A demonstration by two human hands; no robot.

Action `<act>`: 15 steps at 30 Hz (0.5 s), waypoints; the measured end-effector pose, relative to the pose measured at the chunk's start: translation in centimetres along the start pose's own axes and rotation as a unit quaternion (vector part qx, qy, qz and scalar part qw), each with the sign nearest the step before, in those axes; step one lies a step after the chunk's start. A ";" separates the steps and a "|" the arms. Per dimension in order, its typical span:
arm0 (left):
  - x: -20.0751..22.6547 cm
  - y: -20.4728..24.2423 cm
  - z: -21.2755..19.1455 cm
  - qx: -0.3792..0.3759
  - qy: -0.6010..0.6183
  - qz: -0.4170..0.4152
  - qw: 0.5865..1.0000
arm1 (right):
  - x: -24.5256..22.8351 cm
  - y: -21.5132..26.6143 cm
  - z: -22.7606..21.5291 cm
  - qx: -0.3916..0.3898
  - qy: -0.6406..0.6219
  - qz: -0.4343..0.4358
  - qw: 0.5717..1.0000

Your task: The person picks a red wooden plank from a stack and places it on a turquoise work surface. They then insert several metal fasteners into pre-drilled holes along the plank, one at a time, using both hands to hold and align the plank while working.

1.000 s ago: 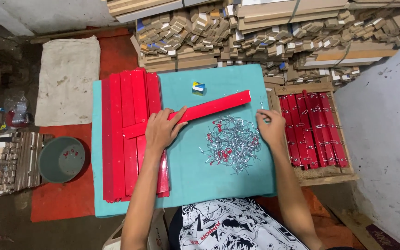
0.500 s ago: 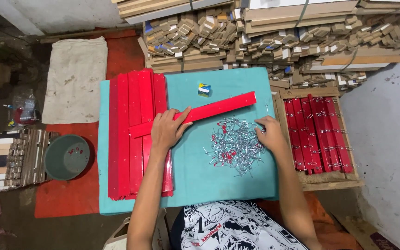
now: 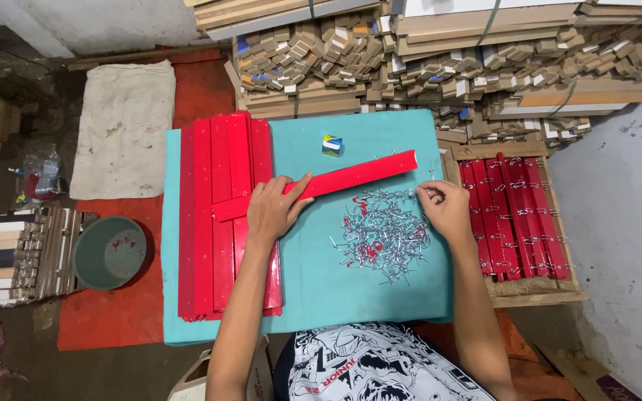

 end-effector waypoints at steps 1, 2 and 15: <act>0.1 0.0 0.0 0.000 0.000 0.001 1.000 | 0.2 -0.1 0.0 0.001 0.000 0.000 1.000; 0.0 0.0 0.0 0.001 0.002 0.001 1.000 | 0.4 -0.3 0.1 0.000 0.021 -0.009 1.000; 0.0 0.0 -0.2 -0.006 0.012 0.002 1.000 | 4.0 -2.9 2.4 -0.154 0.134 -0.026 0.979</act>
Point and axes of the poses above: each hand's wrist, its own y-axis away from the middle knuckle, its own z-axis out of the palm, x = y × z, the point moved 1 cm from there along -y, towards the middle knuckle, and after that the axes turned 1 degree about x, right-handed, at the moved point
